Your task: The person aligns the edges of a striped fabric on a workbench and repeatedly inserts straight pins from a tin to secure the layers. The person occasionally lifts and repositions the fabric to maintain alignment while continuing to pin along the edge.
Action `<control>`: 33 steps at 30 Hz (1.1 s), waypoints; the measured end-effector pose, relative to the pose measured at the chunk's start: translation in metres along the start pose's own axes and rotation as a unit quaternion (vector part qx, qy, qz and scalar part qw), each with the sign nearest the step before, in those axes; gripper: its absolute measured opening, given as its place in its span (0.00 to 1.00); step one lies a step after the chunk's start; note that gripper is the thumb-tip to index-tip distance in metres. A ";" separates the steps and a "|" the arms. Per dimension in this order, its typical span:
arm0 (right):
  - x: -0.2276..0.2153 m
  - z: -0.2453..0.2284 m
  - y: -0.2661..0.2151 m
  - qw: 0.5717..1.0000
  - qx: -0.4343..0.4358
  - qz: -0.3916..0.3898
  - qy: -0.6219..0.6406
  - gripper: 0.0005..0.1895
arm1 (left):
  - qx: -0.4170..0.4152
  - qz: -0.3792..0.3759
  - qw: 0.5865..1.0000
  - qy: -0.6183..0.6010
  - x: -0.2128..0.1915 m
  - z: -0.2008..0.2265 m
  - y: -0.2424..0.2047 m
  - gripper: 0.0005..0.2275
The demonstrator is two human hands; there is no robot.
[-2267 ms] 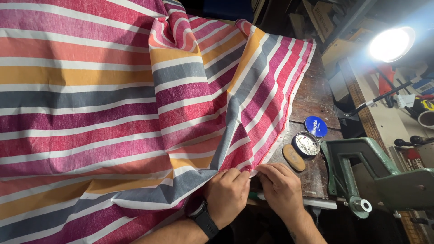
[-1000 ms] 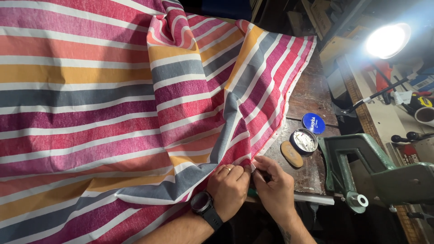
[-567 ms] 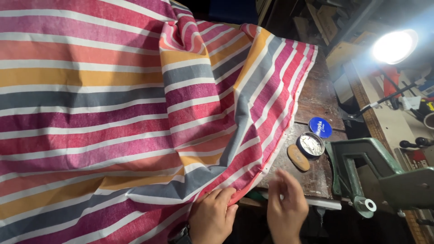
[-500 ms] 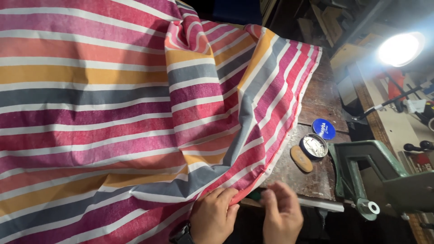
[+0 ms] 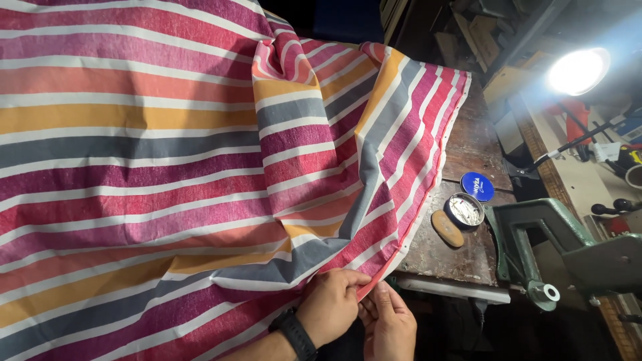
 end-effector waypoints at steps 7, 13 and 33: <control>-0.003 -0.006 -0.002 0.996 -0.001 0.081 -0.032 0.15 | 0.240 0.110 0.934 0.242 0.025 0.004 -0.017 0.14; 0.000 -0.024 -0.006 0.993 -0.063 0.086 -0.050 0.15 | 0.290 0.270 0.800 0.450 0.039 -0.008 -0.023 0.14; 0.077 -0.149 0.011 0.429 -0.360 -0.385 -0.734 0.09 | 0.385 0.325 0.751 0.426 0.008 0.026 -0.060 0.06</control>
Point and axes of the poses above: each hand's wrist, its own y-axis towards the middle knuckle, its own x-axis out of the palm, z = x × y, the point moved 3 cm from there along y, towards the middle knuckle, and after that the axes turned 11 degrees about x, right-handed, at the moved point
